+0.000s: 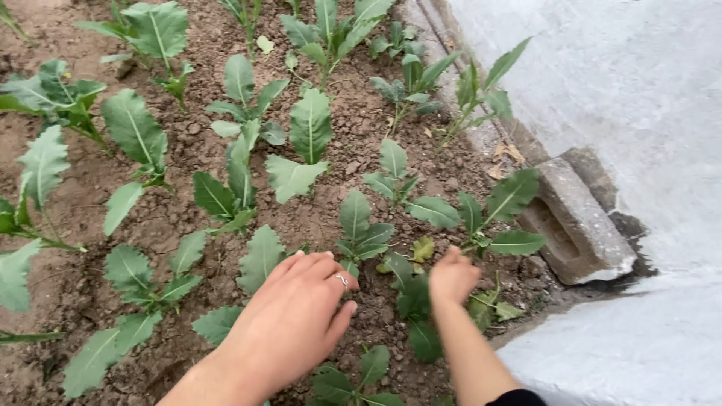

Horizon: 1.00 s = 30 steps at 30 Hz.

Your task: Picking vegetable leaves from a garden and placing them into a plastic bag.

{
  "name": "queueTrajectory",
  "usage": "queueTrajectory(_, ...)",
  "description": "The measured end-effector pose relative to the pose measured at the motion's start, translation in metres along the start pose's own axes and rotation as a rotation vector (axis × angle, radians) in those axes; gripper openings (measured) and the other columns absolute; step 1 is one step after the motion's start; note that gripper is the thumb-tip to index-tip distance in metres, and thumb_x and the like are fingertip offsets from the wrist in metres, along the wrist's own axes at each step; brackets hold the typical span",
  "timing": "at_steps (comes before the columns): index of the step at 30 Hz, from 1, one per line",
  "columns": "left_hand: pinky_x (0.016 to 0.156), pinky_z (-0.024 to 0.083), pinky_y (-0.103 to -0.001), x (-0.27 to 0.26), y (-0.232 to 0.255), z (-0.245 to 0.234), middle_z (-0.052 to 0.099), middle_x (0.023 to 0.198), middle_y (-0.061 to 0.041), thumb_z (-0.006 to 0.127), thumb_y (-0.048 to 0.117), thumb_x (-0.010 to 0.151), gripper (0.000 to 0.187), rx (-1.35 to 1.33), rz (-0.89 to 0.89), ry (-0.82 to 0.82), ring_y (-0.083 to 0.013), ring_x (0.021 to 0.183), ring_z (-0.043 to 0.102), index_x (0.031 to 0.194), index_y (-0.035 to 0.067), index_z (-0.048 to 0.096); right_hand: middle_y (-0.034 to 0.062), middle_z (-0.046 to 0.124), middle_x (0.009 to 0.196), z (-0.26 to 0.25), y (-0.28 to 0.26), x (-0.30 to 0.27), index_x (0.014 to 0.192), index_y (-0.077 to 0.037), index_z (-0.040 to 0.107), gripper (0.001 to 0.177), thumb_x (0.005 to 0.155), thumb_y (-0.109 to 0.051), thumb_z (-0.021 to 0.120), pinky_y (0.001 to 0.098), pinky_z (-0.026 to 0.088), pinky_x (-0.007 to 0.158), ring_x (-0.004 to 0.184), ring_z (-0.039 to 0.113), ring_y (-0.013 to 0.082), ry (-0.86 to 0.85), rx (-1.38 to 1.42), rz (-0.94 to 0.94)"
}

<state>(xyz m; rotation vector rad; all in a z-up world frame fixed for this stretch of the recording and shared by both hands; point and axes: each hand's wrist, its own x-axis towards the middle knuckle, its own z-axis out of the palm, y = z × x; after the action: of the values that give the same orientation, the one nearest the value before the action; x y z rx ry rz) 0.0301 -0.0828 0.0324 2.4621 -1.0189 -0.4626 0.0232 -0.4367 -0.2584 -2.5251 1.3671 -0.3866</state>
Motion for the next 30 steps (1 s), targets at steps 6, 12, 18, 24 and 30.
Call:
queueTrajectory(6, 0.108, 0.041, -0.049, 0.005, 0.002, 0.001, 0.070, 0.112, -0.005, 0.059, 0.030, 0.100, 0.028, -0.012, -0.002, 0.042, -0.0287, 0.117, 0.060, 0.120, 0.013, 0.071, 0.0191, 0.064, 0.101, -0.096, -0.067, -0.060, 0.117, -0.006, 0.043, 0.043, 0.109, -0.047, 0.034, 0.0539, 0.049, 0.064, 0.086, 0.066, 0.0391, -0.126, 0.535, 0.514)
queueTrajectory(12, 0.112, 0.040, -0.050, -0.001, -0.002, 0.006, 0.070, 0.117, -0.003, 0.058, 0.033, 0.100, 0.032, -0.007, -0.036, 0.027, -0.0277, 0.124, 0.058, 0.123, 0.015, 0.071, 0.0243, 0.049, 0.146, -0.123, -0.035, -0.062, 0.146, -0.019, 0.036, 0.049, 0.104, -0.009, 0.059, 0.0548, 0.058, 0.089, 0.115, 0.063, 0.0451, 0.170, 0.696, 0.917)
queueTrajectory(18, 0.110, 0.042, -0.050, -0.003, -0.001, 0.006, 0.069, 0.120, -0.001, 0.056, 0.033, 0.101, 0.033, -0.022, -0.064, -0.023, -0.0255, 0.129, 0.055, 0.125, 0.015, 0.069, 0.0195, 0.068, 0.125, -0.039, 0.047, -0.026, 0.121, -0.013, 0.068, 0.032, 0.091, -0.006, 0.074, 0.0552, 0.055, 0.082, 0.107, 0.066, 0.0403, 0.327, 0.455, 0.787)
queueTrajectory(24, 0.106, 0.045, -0.050, 0.003, 0.001, 0.007, 0.070, 0.120, -0.001, 0.056, 0.033, 0.101, 0.032, -0.030, -0.041, 0.017, -0.0261, 0.127, 0.057, 0.122, 0.015, 0.070, 0.0080, 0.047, 0.117, -0.135, -0.085, -0.082, 0.103, -0.009, 0.045, 0.008, 0.097, -0.009, 0.049, 0.0385, 0.052, 0.090, 0.101, 0.052, 0.0202, 0.010, 1.021, 0.645)
queueTrajectory(30, 0.107, 0.046, -0.049, 0.004, 0.001, 0.004, 0.071, 0.119, -0.001, 0.057, 0.033, 0.101, 0.031, -0.033, -0.073, -0.024, -0.0255, 0.124, 0.059, 0.123, 0.016, 0.071, 0.0004, 0.059, 0.082, -0.085, -0.068, -0.057, 0.097, -0.010, 0.059, 0.019, 0.108, -0.024, 0.059, 0.0232, 0.040, 0.053, 0.058, 0.045, 0.0108, -0.220, 0.512, 0.231)
